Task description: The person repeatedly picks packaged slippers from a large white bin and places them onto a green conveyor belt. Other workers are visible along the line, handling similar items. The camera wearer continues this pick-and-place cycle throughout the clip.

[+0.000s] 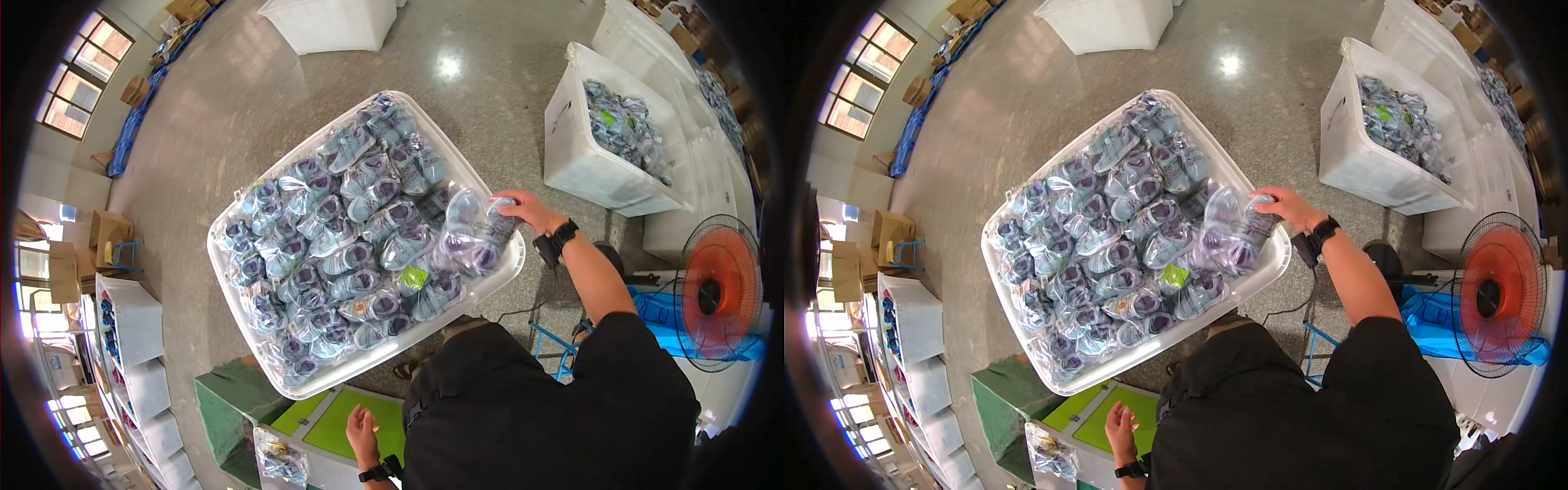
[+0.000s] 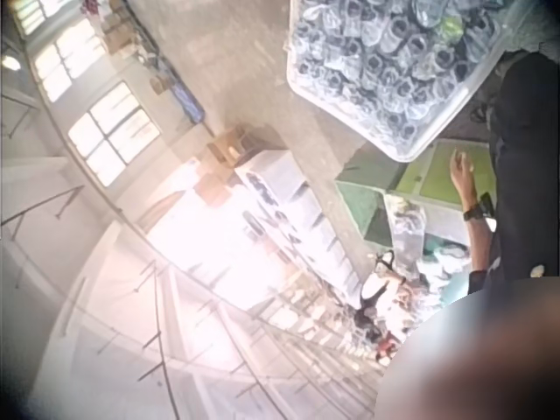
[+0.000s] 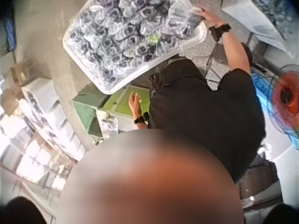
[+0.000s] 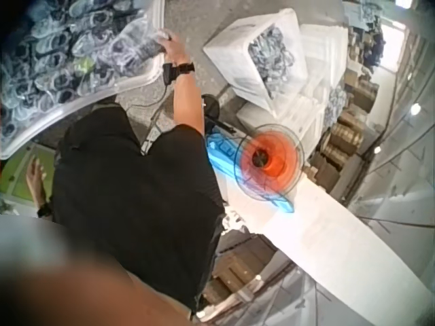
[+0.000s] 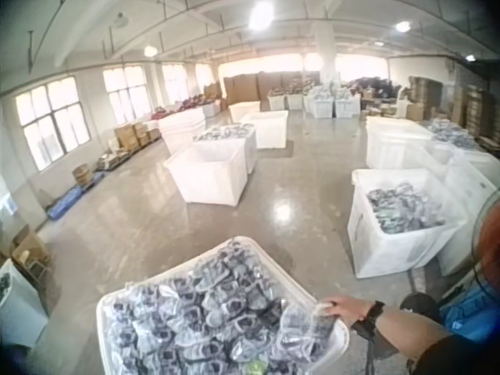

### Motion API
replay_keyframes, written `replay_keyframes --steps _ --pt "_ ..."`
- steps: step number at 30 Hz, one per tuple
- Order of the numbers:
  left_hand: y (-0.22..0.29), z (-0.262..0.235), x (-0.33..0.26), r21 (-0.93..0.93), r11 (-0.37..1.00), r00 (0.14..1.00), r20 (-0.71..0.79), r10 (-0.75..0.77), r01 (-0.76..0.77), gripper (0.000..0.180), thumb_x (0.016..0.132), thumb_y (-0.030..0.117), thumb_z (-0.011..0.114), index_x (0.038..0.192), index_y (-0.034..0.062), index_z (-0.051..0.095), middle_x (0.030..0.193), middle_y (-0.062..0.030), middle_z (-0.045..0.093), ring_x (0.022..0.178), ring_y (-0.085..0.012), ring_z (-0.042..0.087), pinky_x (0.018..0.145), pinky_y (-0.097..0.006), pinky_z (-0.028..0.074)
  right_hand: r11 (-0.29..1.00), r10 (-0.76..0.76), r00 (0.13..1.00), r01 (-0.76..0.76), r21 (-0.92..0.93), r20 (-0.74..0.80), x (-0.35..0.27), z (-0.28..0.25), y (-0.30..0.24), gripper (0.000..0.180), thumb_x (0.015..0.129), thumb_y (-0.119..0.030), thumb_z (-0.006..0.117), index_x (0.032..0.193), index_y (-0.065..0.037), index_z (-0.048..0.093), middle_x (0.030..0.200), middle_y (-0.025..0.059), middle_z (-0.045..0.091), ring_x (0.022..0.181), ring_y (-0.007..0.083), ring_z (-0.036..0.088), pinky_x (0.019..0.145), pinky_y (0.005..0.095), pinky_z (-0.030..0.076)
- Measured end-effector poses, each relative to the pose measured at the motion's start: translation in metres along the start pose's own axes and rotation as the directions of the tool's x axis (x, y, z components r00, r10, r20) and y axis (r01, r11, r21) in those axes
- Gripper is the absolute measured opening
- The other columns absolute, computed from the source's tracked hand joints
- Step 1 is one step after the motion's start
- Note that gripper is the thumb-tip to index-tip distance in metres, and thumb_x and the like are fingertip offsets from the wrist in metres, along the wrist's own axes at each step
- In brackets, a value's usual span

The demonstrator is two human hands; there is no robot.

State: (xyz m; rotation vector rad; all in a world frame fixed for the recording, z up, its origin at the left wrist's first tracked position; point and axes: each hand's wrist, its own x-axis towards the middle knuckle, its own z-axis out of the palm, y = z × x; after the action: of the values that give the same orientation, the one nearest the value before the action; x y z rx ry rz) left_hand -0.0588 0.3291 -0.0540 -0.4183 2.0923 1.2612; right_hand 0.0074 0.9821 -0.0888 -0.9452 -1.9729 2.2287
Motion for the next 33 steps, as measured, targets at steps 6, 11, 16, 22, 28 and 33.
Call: replay_keyframes --steps 6,11,16,22,28,33 --pt "-0.019 0.0 -0.012 0.038 0.999 1.0 -0.026 -0.007 0.008 0.045 0.095 0.014 0.064 0.135 -0.0036 0.053 0.11 -0.0101 0.067 0.091 -0.0148 0.066 0.069 -0.026 0.054 0.825 -0.127 0.948 -0.061 -0.561 -0.29 0.048 0.003 0.068 0.059 0.08 -0.035 0.079 0.125 -0.001 0.063 0.109 0.0153 0.07 0.097 0.0278 0.068 0.086 0.0385 0.053" --pt "-0.038 0.001 -0.029 0.004 1.0 0.997 -0.07 -0.018 0.018 0.044 0.095 0.012 0.064 0.134 -0.0045 0.052 0.108 -0.0101 0.067 0.089 -0.014 0.066 0.068 -0.026 0.054 0.6 -0.251 0.968 0.169 -0.782 0.016 0.009 0.058 0.096 0.067 0.073 -0.037 0.083 0.13 -0.009 0.061 0.131 0.0185 0.057 0.122 0.0348 0.055 0.102 0.0447 0.045" --pt "-0.06 0.005 -0.043 0.001 0.997 0.994 -0.074 -0.079 0.079 0.044 0.095 0.012 0.064 0.134 -0.0048 0.052 0.107 -0.0104 0.067 0.088 -0.0145 0.066 0.067 -0.026 0.054 0.289 -0.346 0.919 0.296 -0.91 0.189 -0.038 0.112 0.087 0.065 0.073 -0.033 0.082 0.133 -0.025 0.059 0.148 0.0141 0.04 0.141 0.0372 0.036 0.112 0.0644 0.025" --pt "-0.067 0.008 -0.051 -0.019 0.993 0.992 -0.056 -0.117 0.117 0.044 0.095 0.013 0.063 0.134 -0.0057 0.052 0.105 -0.0109 0.068 0.086 -0.0151 0.066 0.067 -0.026 0.055 0.205 -0.235 0.962 0.191 -0.96 0.141 -0.021 0.112 0.093 0.056 0.08 -0.017 0.071 0.134 -0.028 0.058 0.151 0.0137 0.035 0.144 0.0375 0.03 0.111 0.0719 0.018" --pt "-0.068 0.005 -0.05 -0.016 0.992 0.991 -0.041 -0.127 0.127 0.044 0.096 0.014 0.064 0.134 -0.0056 0.052 0.106 -0.0126 0.068 0.087 -0.0156 0.066 0.068 -0.027 0.055 0.18 -0.158 0.978 0.164 -0.97 0.136 -0.013 0.138 0.11 0.058 0.078 -0.019 0.071 0.133 -0.025 0.058 0.149 0.0165 0.034 0.138 0.0416 0.033 0.107 0.0762 0.02" --pt "-0.082 0.007 -0.046 -0.047 0.99 0.988 -0.067 -0.137 0.134 0.045 0.095 0.014 0.064 0.134 -0.0057 0.053 0.105 -0.0126 0.069 0.087 -0.016 0.066 0.068 -0.027 0.056 0.17 -0.183 0.973 0.17 -0.971 0.139 -0.024 0.143 0.115 0.06 0.08 -0.025 0.068 0.138 -0.024 0.056 0.151 0.0164 0.033 0.14 0.0396 0.031 0.109 0.0738 0.02"
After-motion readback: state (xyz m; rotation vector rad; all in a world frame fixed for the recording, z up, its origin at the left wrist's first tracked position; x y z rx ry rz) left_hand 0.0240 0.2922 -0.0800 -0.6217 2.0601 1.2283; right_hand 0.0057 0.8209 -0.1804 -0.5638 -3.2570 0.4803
